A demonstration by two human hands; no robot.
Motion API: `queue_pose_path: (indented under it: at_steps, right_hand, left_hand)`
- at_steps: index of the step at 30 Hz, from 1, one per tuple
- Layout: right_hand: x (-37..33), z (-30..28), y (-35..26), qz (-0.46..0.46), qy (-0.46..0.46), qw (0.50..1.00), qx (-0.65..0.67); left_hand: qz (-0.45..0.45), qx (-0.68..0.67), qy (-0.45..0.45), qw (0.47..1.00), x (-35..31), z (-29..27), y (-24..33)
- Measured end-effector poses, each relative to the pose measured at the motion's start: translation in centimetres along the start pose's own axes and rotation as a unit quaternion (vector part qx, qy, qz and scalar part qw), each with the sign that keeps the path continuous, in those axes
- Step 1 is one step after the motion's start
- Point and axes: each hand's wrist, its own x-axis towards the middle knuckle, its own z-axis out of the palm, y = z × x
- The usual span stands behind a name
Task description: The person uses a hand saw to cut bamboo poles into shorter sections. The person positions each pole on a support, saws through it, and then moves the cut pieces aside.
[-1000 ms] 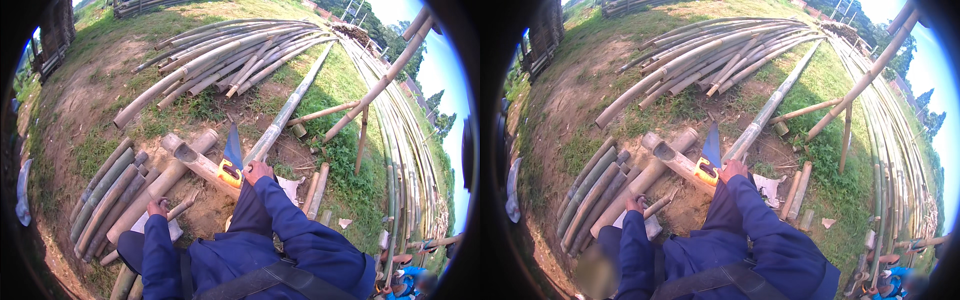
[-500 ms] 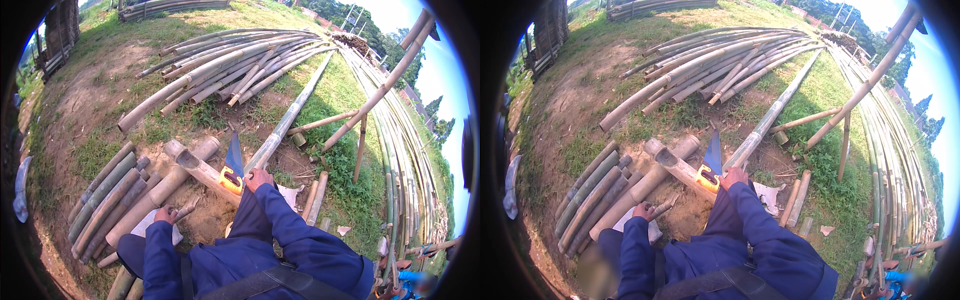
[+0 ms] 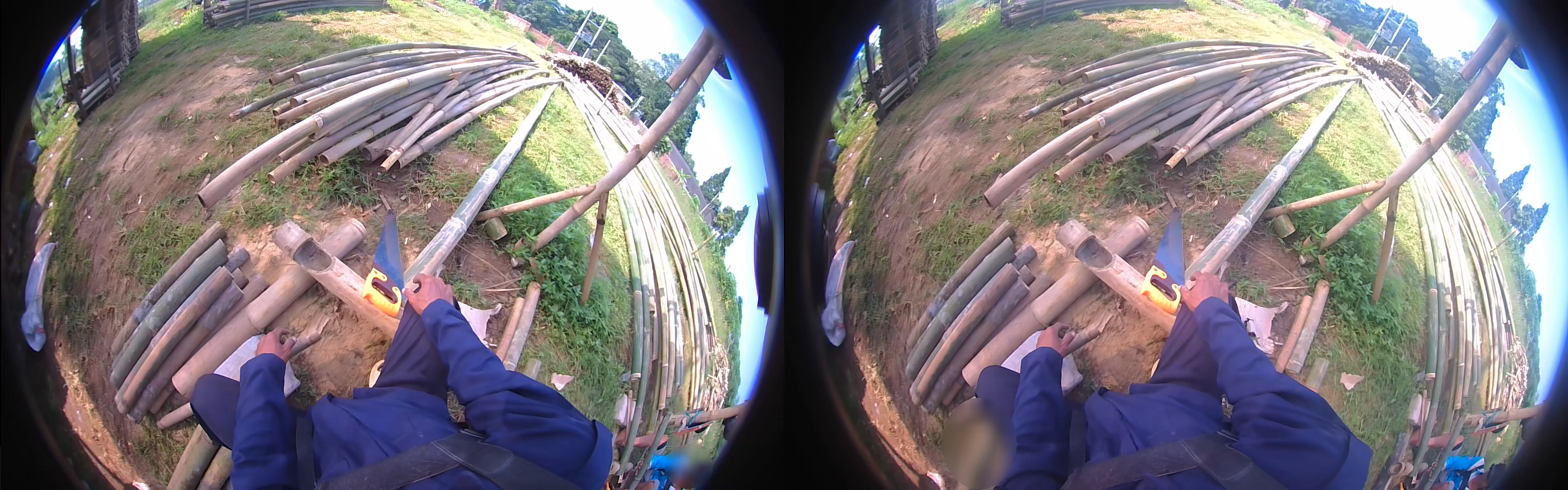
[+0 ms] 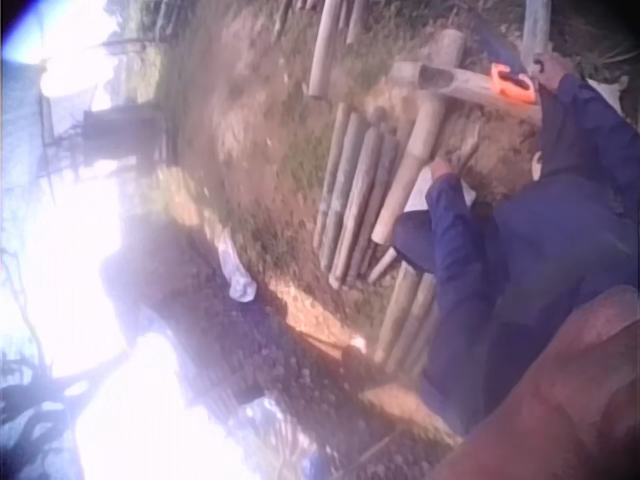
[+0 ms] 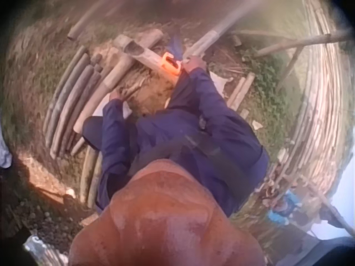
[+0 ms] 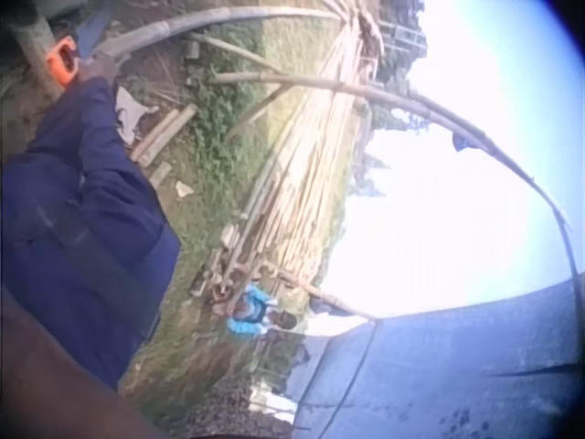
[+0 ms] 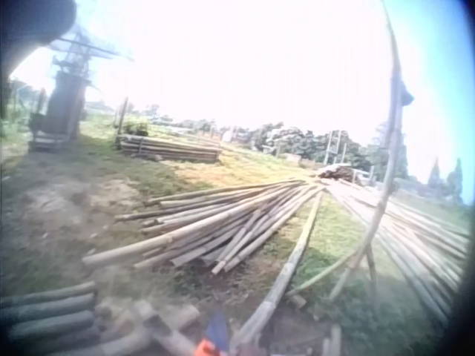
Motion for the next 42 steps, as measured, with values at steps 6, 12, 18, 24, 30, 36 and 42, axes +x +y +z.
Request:
queue_pose_path:
  at_steps: [6,12,18,24,30,36,42]
  right_hand:
    - [0.3,-0.3,-0.3,0.011,-0.024,1.0,-0.013]
    - [1.4,0.1,-1.4,0.027,-0.026,0.999,-0.038]
    - [7.0,5.9,-7.0,-0.103,-0.008,0.987,0.125]
    - [11.0,12.8,-14.1,-0.119,-0.027,0.969,0.216]
    - [12.5,16.4,-15.3,-0.014,-0.043,0.982,0.183]
    - [12.0,15.9,-16.1,0.036,-0.062,0.986,0.153]
    - [12.3,16.6,-15.9,0.022,-0.071,0.987,0.144]
  left_hand:
    - [0.001,0.009,0.006,1.0,0.1,0.2,0.0]
    - [0.001,-0.038,0.031,0.999,-1.0,-1.4,1.7]
    - [0.014,-0.098,0.095,0.991,-0.2,-3.3,1.4]
    - [0.076,-0.075,0.163,0.981,5.4,-6.6,4.4]
    - [0.192,-0.079,0.257,0.944,12.9,-11.1,8.8]
    - [0.305,-0.043,0.387,0.869,22.8,-19.1,14.9]
    - [0.289,0.003,0.343,0.894,33.6,-25.2,20.4]
